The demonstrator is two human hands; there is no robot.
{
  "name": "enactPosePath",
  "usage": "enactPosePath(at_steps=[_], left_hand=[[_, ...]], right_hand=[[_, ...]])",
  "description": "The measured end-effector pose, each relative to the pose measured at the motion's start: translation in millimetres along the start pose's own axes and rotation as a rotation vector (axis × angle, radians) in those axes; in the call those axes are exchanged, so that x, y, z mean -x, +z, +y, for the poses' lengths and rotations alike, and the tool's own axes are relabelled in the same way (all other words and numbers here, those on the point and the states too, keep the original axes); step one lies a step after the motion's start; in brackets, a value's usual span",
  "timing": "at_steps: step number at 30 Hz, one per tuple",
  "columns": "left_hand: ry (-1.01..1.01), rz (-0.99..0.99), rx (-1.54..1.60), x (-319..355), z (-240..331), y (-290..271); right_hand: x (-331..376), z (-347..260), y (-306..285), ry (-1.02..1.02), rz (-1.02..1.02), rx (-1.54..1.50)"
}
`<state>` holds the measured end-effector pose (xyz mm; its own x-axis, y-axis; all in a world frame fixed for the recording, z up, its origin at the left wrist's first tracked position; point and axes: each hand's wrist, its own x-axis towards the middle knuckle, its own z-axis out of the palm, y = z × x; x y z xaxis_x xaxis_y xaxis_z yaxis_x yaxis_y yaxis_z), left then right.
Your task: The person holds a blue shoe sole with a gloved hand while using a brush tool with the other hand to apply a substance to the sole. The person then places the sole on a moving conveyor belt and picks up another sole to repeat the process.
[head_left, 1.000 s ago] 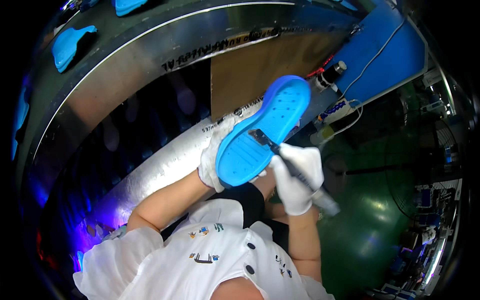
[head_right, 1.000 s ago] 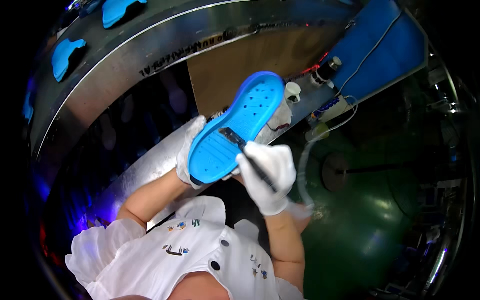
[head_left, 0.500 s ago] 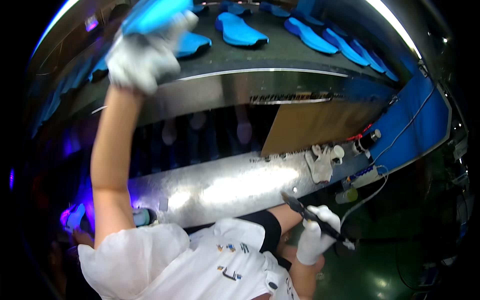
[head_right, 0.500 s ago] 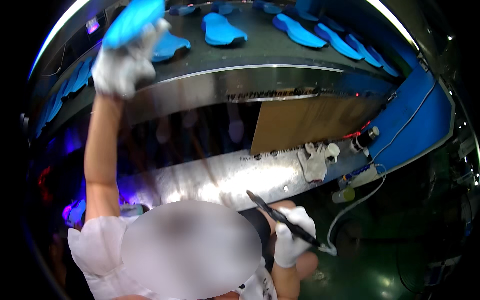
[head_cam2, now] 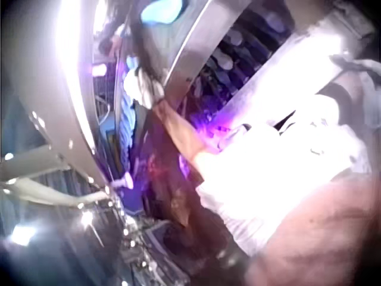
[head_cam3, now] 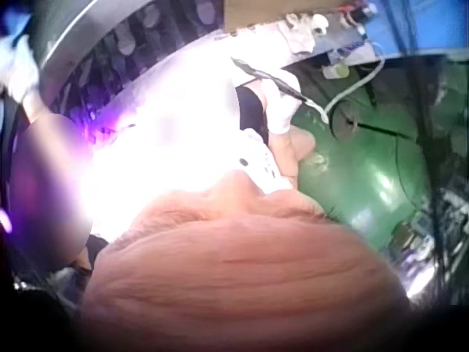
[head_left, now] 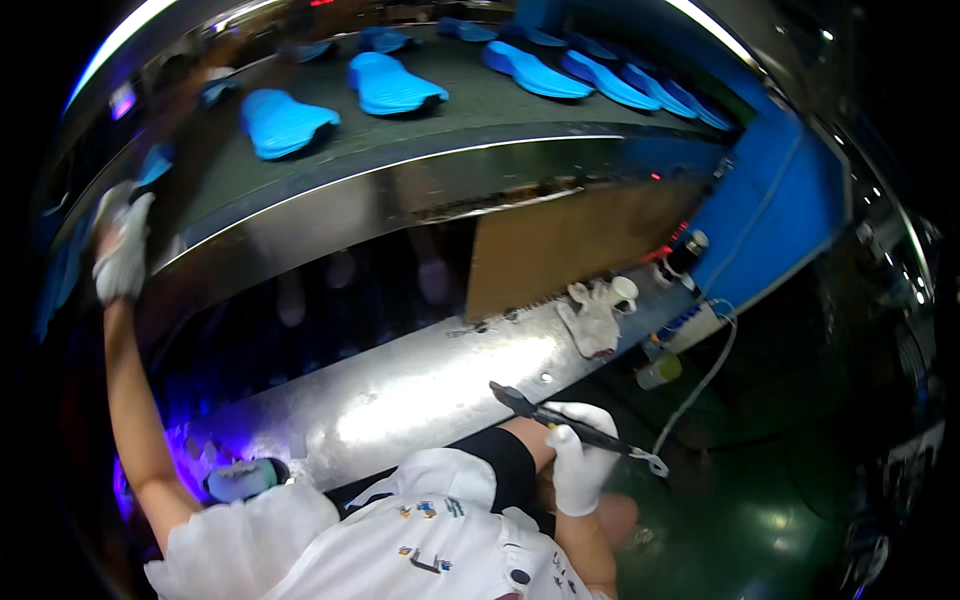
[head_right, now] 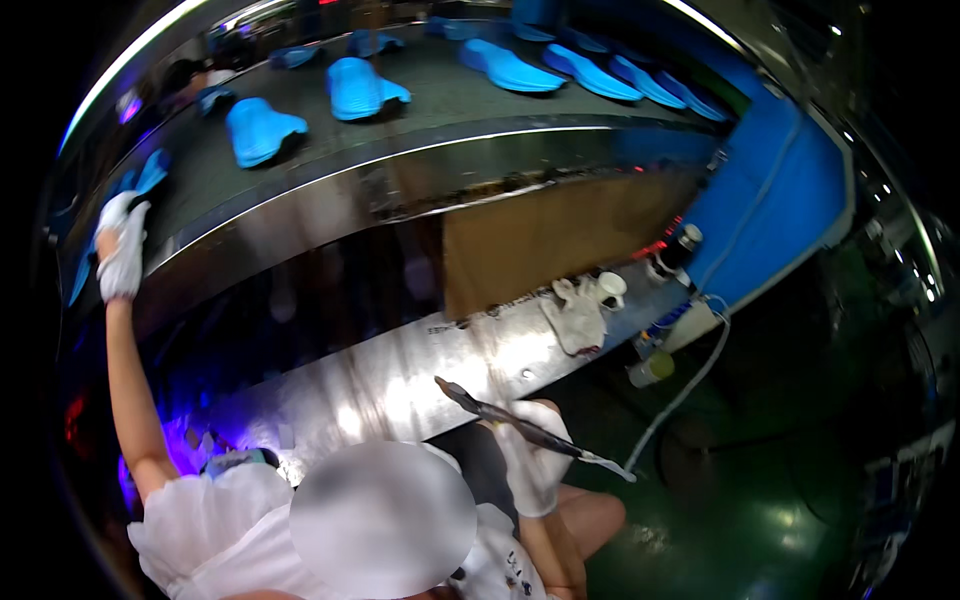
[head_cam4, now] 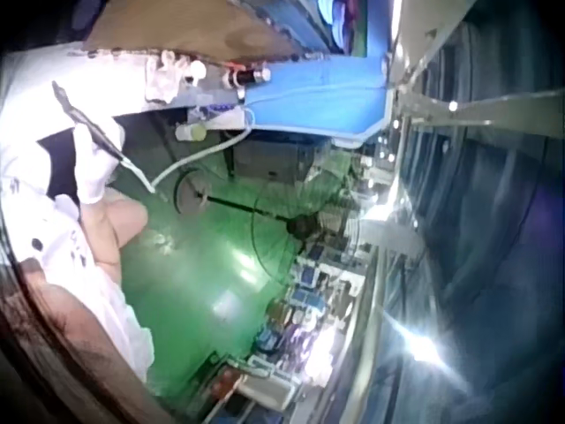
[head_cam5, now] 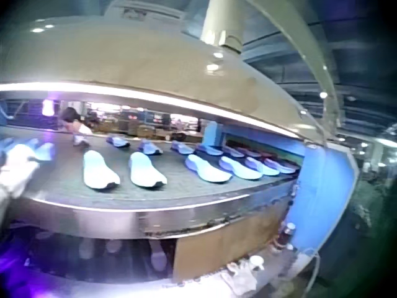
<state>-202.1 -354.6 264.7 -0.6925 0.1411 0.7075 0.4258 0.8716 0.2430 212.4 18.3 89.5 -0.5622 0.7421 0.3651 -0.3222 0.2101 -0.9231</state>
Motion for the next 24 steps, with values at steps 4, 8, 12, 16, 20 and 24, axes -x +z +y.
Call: enactPosePath(at_steps=[4,8,12,16,20,24], left_hand=[[-0.08,0.266,1.097,97,132,30],[0.75,0.119,1.019,208,197,49],[0.907,-0.499,1.311,292,244,129],[0.531,-0.764,1.234,351,251,187],[-0.111,-1.285,1.401,375,208,286],[-0.925,-1.551,1.81,346,258,278]], right_hand=[[-2,16,-7,0.069,0.212,-0.07],[-9,22,-13,0.19,0.319,-0.104],[-9,43,-18,0.197,0.387,-0.013],[-7,64,-24,0.262,0.417,0.013],[-14,66,-20,0.295,0.435,-0.007],[-22,73,-10,0.352,0.427,-0.062]])
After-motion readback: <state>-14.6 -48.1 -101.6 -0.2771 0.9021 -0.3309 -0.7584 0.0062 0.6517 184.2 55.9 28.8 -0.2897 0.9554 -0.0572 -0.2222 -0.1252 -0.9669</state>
